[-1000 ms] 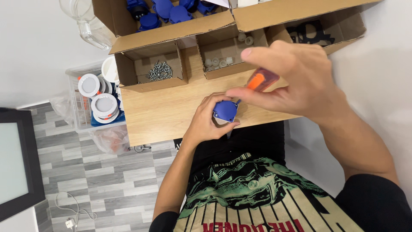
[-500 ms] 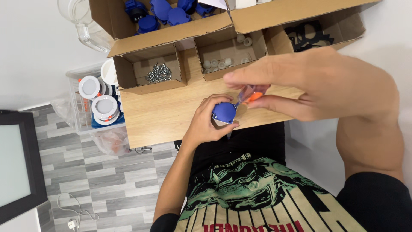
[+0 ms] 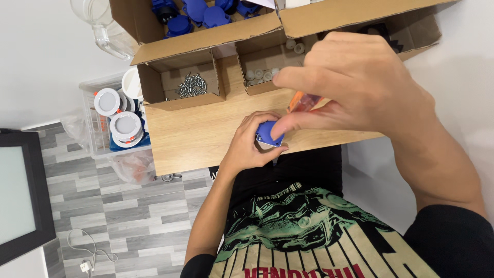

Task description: The person uses a screwdriver to tighten screws on a blue plastic electrical box. They then insert a white plastic component into the box and continue to secure it with the screwdriver. The person also briefly handles a clear plastic container and a black plastic piece during the process.

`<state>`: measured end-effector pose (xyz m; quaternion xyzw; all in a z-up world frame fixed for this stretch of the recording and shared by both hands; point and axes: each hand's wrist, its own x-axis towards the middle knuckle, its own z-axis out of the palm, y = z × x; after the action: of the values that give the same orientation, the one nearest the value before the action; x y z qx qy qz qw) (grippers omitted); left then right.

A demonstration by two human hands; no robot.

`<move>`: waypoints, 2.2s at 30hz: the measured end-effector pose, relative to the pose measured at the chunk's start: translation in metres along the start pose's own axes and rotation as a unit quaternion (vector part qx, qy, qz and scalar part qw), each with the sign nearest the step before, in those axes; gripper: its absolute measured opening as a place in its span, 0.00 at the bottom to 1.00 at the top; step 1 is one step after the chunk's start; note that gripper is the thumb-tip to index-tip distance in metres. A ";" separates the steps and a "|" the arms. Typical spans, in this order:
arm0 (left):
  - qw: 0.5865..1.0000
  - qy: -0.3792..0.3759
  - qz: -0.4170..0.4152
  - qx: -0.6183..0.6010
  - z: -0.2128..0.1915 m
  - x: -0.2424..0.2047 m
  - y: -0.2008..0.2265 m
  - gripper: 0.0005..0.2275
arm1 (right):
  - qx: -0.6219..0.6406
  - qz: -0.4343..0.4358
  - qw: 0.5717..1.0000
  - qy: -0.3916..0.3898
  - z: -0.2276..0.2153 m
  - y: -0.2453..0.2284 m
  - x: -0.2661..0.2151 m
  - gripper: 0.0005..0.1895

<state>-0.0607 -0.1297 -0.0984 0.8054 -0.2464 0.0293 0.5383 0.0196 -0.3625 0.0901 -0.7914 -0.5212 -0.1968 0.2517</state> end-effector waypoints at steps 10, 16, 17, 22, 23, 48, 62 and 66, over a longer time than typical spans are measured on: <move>1.000 -0.003 -0.004 -0.002 -0.002 -0.003 -0.001 0.28 | 0.257 0.107 0.923 -0.265 -0.042 0.004 0.007 0.35; 1.000 -0.001 -0.002 0.001 0.000 -0.005 -0.002 0.29 | 0.094 0.048 0.988 -0.115 -0.037 -0.004 -0.002 0.23; 1.000 0.001 -0.003 0.006 0.000 -0.006 -0.002 0.29 | 0.055 0.053 0.993 -0.090 -0.034 -0.004 -0.007 0.25; 1.000 0.008 0.009 0.000 0.000 -0.007 0.001 0.29 | -0.055 0.037 0.998 -0.017 -0.011 -0.011 -0.014 0.30; 1.000 0.007 0.001 0.003 0.000 -0.007 0.002 0.29 | -0.067 0.032 0.997 -0.004 -0.007 -0.014 -0.013 0.26; 0.999 0.015 -0.032 0.001 -0.001 -0.016 0.006 0.28 | 0.026 0.099 0.995 -0.006 -0.014 -0.050 -0.011 0.28; 0.999 0.031 -0.024 -0.005 0.001 -0.014 0.004 0.28 | -0.056 0.067 0.996 0.023 0.003 -0.036 -0.015 0.26; 0.999 0.033 -0.032 -0.006 0.003 -0.014 0.002 0.30 | 0.173 0.125 0.966 -0.144 -0.038 -0.047 0.003 0.33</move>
<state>-0.0746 -0.1280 -0.1026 0.8079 -0.2031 0.0373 0.5519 -0.0242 -0.3680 0.1310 -0.8148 -0.4747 0.0459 0.3295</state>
